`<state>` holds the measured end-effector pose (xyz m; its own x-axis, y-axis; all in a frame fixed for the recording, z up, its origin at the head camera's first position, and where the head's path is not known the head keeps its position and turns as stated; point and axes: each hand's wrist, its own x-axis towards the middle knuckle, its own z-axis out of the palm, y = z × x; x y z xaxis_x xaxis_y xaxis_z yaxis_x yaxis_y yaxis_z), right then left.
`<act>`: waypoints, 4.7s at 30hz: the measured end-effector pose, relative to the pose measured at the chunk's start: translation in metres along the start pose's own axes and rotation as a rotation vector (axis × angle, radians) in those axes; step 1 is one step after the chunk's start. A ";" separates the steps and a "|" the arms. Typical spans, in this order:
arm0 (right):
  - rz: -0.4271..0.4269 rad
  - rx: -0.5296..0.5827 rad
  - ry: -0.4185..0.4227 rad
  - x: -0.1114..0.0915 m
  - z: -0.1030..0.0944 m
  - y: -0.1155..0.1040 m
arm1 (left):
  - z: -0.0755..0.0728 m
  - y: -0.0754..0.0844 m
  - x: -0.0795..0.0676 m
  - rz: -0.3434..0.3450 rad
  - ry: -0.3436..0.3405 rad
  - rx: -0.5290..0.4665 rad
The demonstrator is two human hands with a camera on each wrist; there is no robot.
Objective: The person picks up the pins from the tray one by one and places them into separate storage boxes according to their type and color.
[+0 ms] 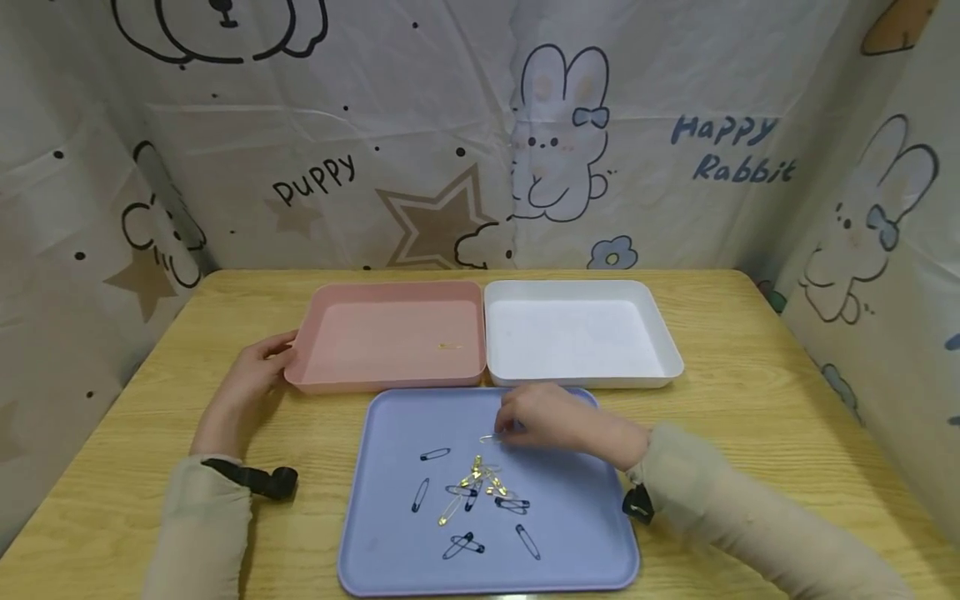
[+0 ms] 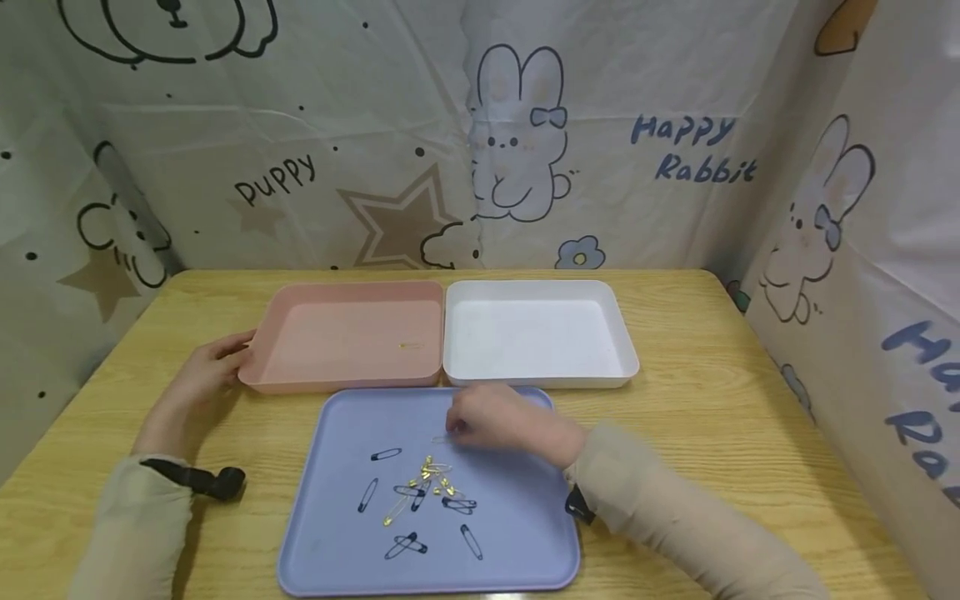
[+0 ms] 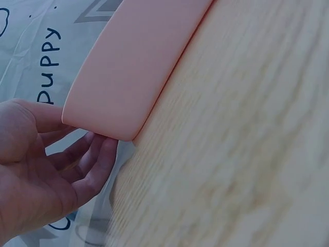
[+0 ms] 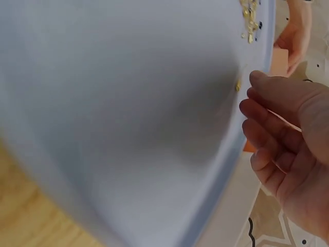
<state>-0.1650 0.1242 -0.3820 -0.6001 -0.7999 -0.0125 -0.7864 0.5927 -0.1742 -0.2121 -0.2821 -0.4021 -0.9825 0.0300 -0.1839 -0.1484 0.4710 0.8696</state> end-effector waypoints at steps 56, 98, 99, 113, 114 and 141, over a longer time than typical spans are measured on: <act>0.153 0.054 0.236 0.088 -0.022 0.019 | 0.006 0.001 -0.006 0.039 0.098 0.032; 0.371 0.095 0.050 0.116 -0.021 0.037 | 0.004 -0.002 -0.007 0.019 0.090 -0.002; 0.359 0.092 0.049 0.113 -0.021 0.036 | 0.004 -0.003 -0.007 0.017 0.089 -0.004; 0.241 0.087 0.103 0.078 -0.029 0.022 | 0.006 -0.005 -0.005 0.017 0.087 -0.011; 0.230 0.084 0.107 0.074 -0.030 0.020 | 0.006 -0.004 -0.005 0.019 0.088 -0.006; 0.116 0.125 0.012 0.011 -0.015 -0.007 | 0.008 -0.005 -0.007 0.010 0.113 0.001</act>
<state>-0.1683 0.1128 -0.3662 -0.6880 -0.7252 -0.0279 -0.6880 0.6640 -0.2929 -0.2032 -0.2782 -0.4089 -0.9904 -0.0650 -0.1220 -0.1383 0.4720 0.8707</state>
